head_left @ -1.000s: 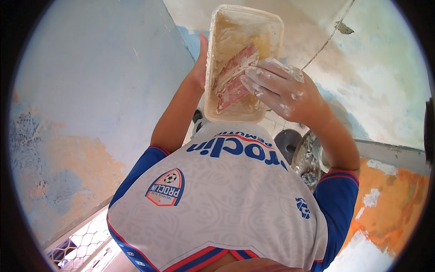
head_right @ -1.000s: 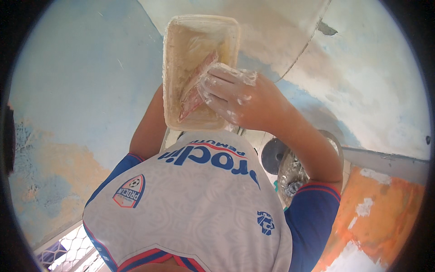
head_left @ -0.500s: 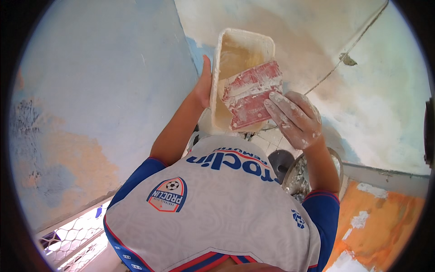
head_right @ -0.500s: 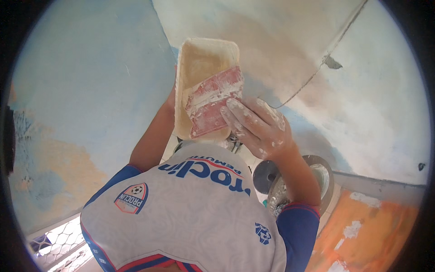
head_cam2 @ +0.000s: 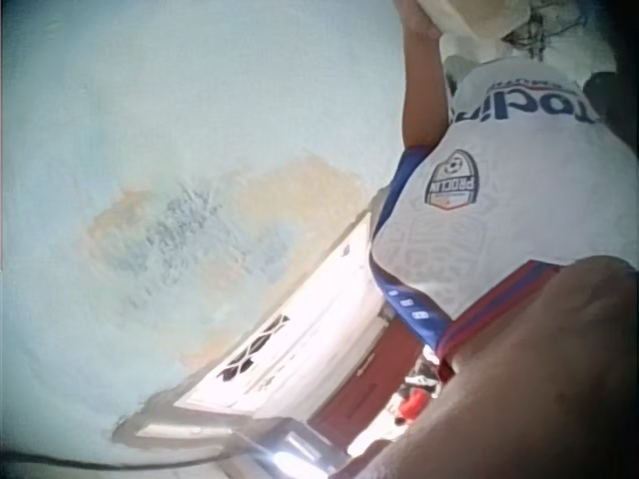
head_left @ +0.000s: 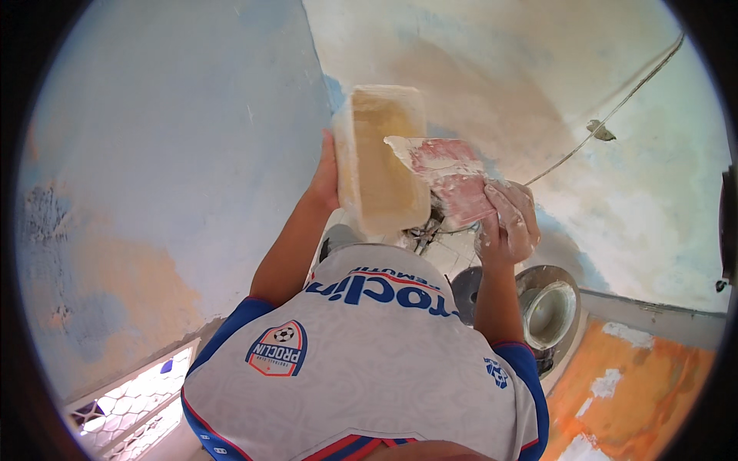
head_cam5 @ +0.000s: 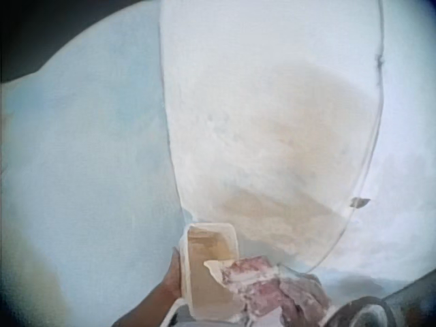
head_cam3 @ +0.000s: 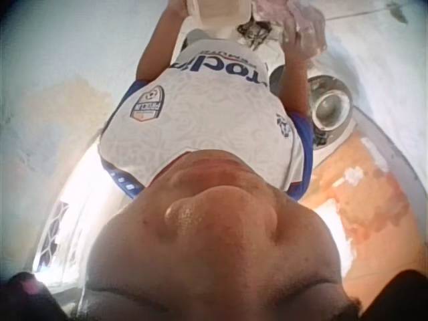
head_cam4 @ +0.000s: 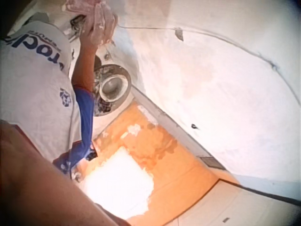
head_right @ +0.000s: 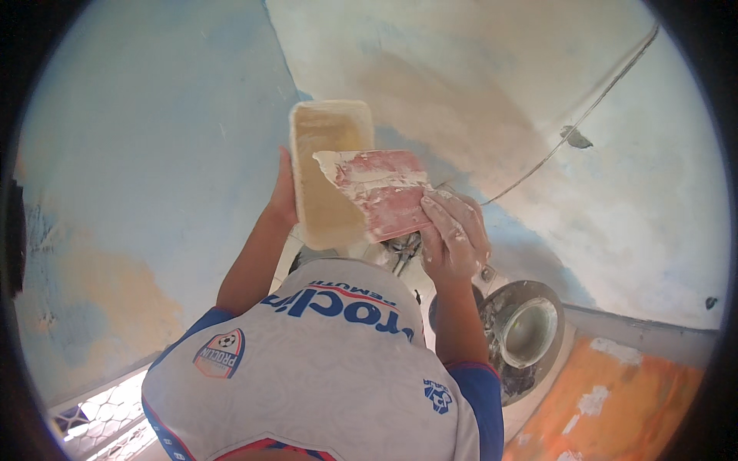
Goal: The person applies plaster to the upper edge of a wall and ceiling using a scraper, repeatedly scooping material from a plastic container.
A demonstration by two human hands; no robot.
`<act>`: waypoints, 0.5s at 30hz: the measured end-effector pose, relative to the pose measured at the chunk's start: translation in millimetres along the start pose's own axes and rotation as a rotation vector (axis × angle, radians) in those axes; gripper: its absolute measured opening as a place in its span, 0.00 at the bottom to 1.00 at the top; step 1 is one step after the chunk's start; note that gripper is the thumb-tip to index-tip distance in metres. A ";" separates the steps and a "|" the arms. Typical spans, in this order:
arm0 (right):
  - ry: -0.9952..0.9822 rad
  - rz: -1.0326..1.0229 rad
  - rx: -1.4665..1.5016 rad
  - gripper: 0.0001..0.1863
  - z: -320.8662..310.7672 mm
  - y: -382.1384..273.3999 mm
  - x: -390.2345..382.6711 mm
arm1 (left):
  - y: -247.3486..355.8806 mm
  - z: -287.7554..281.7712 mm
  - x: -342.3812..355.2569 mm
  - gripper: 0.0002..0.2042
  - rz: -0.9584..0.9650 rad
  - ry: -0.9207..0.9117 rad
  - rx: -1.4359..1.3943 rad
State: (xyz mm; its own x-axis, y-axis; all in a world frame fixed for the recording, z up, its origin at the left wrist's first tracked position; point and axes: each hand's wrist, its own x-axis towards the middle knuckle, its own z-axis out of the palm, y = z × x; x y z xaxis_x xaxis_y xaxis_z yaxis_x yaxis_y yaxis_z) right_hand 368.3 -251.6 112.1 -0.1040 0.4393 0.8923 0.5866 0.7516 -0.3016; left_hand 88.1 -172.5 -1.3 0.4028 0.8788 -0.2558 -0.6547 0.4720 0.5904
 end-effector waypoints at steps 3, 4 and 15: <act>0.112 0.188 0.113 0.09 24.6 6.3 -22.3 | 5.0 -19.8 -5.0 0.44 0.030 -0.045 -0.089; 0.138 0.314 0.185 0.09 33.4 5.7 -28.6 | 6.3 -34.9 -5.9 0.43 0.046 -0.136 -0.157; -0.143 0.137 -0.095 0.15 127.3 -7.1 -5.4 | 79.9 -91.1 25.0 0.43 -0.073 0.073 -0.077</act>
State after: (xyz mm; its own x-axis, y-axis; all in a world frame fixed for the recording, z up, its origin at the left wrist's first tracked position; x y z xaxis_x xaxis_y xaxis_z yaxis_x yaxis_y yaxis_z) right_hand 262.4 -196.7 66.7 -0.1266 0.6046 0.7864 0.6753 0.6333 -0.3781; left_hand -12.5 -106.4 -30.3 0.4056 0.8434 -0.3524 -0.6734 0.5364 0.5087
